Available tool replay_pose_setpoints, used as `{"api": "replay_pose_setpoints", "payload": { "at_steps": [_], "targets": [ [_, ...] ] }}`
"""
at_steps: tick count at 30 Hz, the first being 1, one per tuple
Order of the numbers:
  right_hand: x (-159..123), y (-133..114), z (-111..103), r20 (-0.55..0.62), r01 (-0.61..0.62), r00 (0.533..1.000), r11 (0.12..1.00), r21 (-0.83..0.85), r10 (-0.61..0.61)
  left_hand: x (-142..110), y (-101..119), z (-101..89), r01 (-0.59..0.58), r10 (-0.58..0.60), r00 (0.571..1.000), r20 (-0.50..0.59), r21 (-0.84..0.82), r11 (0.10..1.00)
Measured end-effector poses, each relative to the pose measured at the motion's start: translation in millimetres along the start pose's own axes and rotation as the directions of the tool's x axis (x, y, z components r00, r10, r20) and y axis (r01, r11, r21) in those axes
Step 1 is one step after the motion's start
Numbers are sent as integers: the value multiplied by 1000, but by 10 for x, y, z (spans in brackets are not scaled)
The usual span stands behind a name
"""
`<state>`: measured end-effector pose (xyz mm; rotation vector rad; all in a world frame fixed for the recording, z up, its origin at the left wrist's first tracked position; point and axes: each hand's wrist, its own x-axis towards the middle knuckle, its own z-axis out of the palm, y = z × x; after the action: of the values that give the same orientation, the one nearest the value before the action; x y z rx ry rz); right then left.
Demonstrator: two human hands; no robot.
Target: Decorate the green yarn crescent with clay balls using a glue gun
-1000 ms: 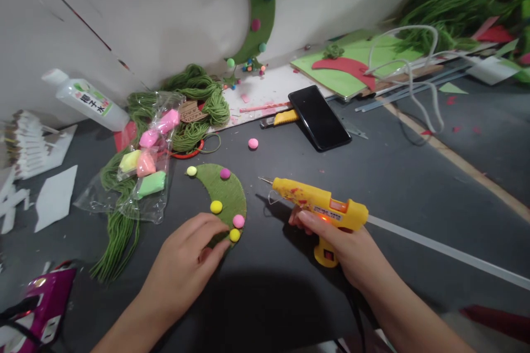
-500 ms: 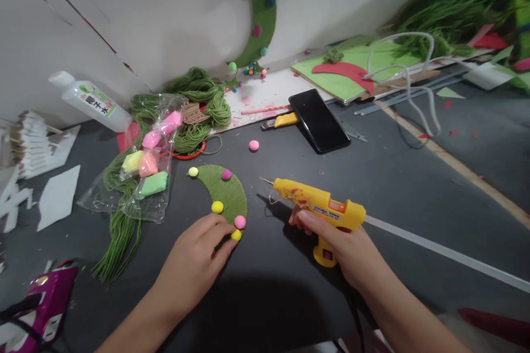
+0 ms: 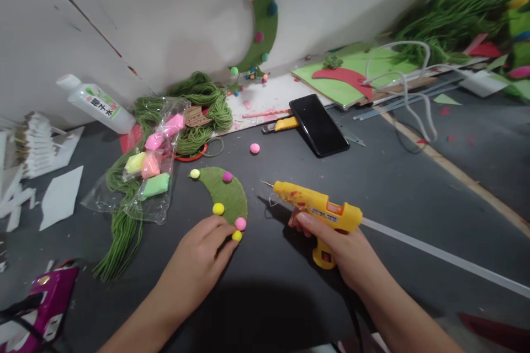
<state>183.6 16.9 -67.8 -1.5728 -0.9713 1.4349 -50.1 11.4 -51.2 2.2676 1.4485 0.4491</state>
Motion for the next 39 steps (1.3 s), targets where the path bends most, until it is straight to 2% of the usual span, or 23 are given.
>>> {"api": "replay_pose_setpoints", "payload": {
  "at_steps": [4,7,10,15,18,21,26,31,39],
  "targets": [
    [-2,0,8,-12,9,1000,1000,4,-9,-33,-5,-115,61,-61,998,1,-41,997],
    [4,-11,0,-6,8,1000,1000,12,-8,-120,-45,-263,104,-105,989,-107,-18,994],
    [5,-27,-12,16,-13,1000,1000,17,13,-258,-77,-321,79,-62,976,-209,75,994],
    [-14,-54,-4,29,-23,999,999,24,22,-355,2,-125,-27,70,970,-235,183,983],
    [-22,-61,21,3,22,1000,999,34,-22,-260,82,14,-14,60,971,-230,197,980],
    [-19,-52,42,-28,50,998,997,55,-49,-155,127,93,18,8,986,-167,154,988],
    [-7,-20,38,-47,67,997,995,67,-64,-111,145,139,18,-3,992,-123,125,992],
    [-10,-7,33,-47,47,998,999,3,-46,-101,155,146,8,9,993,-114,151,989],
    [-5,20,59,-82,87,993,995,52,-82,-108,163,154,16,0,995,-102,159,987]
  ]
}}
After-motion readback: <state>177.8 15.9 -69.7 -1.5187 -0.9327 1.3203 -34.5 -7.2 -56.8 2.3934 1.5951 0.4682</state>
